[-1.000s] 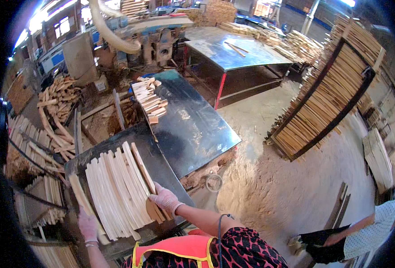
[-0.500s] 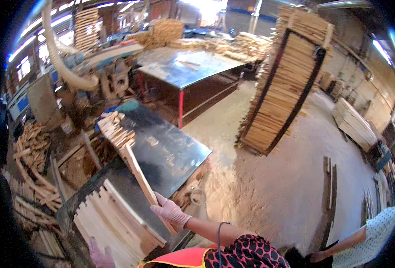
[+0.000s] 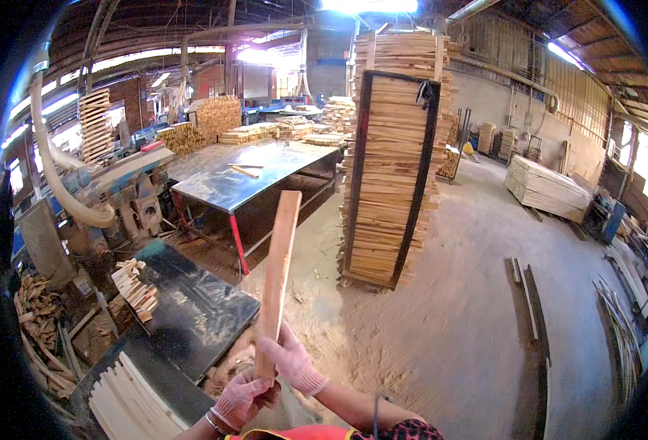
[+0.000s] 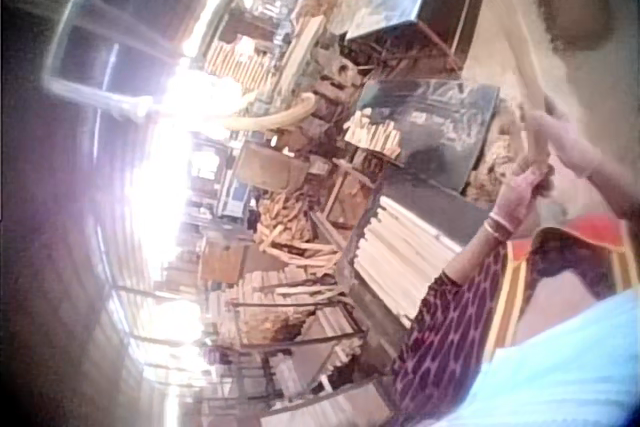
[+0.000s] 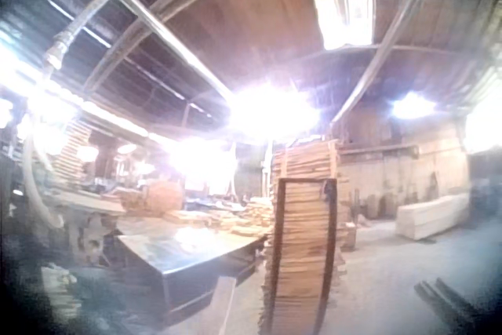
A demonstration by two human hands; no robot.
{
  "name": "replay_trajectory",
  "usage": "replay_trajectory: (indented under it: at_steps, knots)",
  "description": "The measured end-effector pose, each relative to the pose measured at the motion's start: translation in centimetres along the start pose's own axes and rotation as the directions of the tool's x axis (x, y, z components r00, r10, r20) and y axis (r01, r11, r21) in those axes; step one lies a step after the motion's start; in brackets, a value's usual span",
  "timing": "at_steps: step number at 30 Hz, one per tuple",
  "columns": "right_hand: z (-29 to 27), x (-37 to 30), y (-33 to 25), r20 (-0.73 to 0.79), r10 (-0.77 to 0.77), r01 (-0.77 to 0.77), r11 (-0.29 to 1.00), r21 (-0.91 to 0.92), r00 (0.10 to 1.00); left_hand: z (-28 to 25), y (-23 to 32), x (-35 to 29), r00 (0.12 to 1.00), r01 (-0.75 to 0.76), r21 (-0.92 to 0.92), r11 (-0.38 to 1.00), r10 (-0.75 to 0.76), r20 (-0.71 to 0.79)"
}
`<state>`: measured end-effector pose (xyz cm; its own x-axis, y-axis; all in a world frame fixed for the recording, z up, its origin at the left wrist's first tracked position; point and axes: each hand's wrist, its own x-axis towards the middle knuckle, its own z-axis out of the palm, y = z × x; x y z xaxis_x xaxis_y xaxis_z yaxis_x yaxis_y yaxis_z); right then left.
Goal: The person picks up wooden planks from the floor and stacks them on a metal table. They repeatedly gather planks, align them, and place them into neat piles, occasionally moving between different stacks in the workshop.
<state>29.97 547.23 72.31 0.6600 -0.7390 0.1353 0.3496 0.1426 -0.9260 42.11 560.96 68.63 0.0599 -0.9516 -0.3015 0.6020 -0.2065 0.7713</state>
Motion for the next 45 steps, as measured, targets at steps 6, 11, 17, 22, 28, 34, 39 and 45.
replay_trajectory:
  at_steps: [6, 11, 17, 22, 28, 34, 39, 45]
  knots:
    - [-12.1, -5.7, -1.6, 0.019, 0.247, -0.244, 0.964, -0.108, 0.969, 7.8, -3.0, 7.0, 0.987, 0.045, 0.192, 0.980, -0.074, 0.143]
    - [-18.7, -5.3, -6.0, -0.155, 0.298, -0.310, 0.948, -0.066, 0.942, 9.7, -3.1, 9.9, 0.974, 0.052, 0.490, 0.870, -0.152, 0.168]
    - [-23.2, 1.6, -13.3, -0.180, 0.180, -0.217, 0.951, -0.218, 0.967, 5.1, -4.9, 11.9, 0.980, 0.179, 0.360, 0.916, -0.197, 0.014]
    - [-24.4, 6.2, -12.5, -0.156, 0.189, -0.227, 0.931, -0.284, 0.970, 2.9, -6.5, 15.4, 0.974, 0.173, 0.426, 0.888, -0.219, 0.061]
    - [-23.6, 7.9, -7.7, -0.214, 0.335, -0.383, 0.889, -0.251, 0.917, -1.3, -8.1, 18.5, 0.975, 0.221, 0.452, 0.864, -0.213, -0.070]
    - [-25.1, 16.9, -12.7, -0.147, 0.252, -0.290, 0.869, -0.400, 0.957, -5.4, -8.0, 22.3, 0.978, 0.183, 0.565, 0.805, -0.088, -0.191]
    - [-28.8, 38.7, -44.7, 0.126, -0.524, 0.507, 0.691, -0.516, 0.843, -10.3, -12.6, 25.4, 0.979, 0.069, 0.006, 0.998, -0.067, -0.194]
    - [-31.9, 46.3, -56.3, 0.255, -0.768, 0.775, 0.442, -0.453, 0.587, -3.8, -16.2, 31.8, 0.849, -0.296, 0.416, 0.860, 0.437, -0.298]
